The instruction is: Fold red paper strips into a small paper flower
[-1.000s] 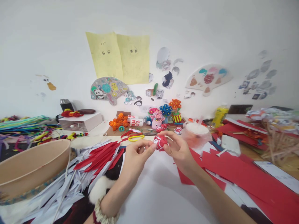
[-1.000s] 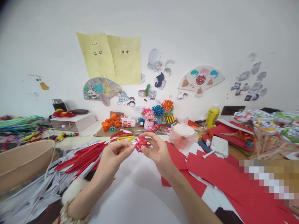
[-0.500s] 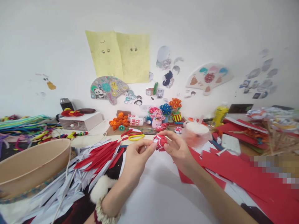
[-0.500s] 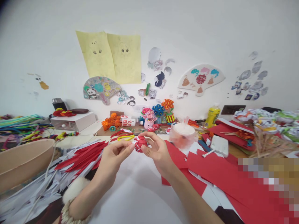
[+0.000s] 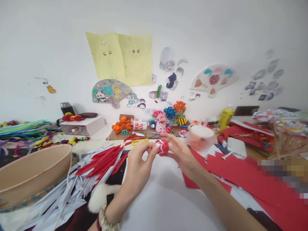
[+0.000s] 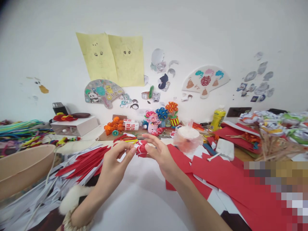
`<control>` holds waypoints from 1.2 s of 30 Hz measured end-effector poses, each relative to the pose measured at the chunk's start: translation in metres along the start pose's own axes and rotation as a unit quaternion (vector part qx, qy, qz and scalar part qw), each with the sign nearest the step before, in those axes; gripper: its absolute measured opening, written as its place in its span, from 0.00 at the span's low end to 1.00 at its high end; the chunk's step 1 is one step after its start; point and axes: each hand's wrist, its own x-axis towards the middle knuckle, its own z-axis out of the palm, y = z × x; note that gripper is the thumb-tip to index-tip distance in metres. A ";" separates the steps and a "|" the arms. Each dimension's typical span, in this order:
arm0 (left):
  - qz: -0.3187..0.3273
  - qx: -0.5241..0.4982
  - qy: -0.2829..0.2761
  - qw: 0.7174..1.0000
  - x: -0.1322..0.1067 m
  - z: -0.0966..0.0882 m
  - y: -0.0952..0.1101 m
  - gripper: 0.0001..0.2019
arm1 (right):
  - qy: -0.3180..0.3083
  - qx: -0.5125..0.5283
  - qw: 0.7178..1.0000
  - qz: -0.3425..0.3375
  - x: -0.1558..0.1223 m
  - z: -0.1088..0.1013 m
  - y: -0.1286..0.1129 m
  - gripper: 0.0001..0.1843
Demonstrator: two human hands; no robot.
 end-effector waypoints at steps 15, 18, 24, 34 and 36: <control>0.023 0.109 0.004 0.994 0.003 -0.006 0.001 0.06 | 0.008 -0.036 0.999 -0.029 0.000 0.001 -0.004 0.20; 0.006 0.113 0.003 0.994 0.005 -0.006 0.001 0.07 | 0.010 -0.042 0.998 -0.040 0.000 0.002 -0.006 0.20; -0.054 0.071 -0.026 0.996 0.009 -0.006 -0.010 0.09 | 0.016 -0.082 0.994 -0.072 0.002 0.002 -0.005 0.20; -0.022 0.116 -0.026 0.993 0.011 -0.006 -0.008 0.08 | 0.015 -0.065 0.996 -0.064 0.006 0.000 0.003 0.24; -0.018 0.122 -0.025 0.992 0.011 -0.007 -0.007 0.08 | 0.018 -0.068 0.995 -0.067 0.006 0.000 0.002 0.23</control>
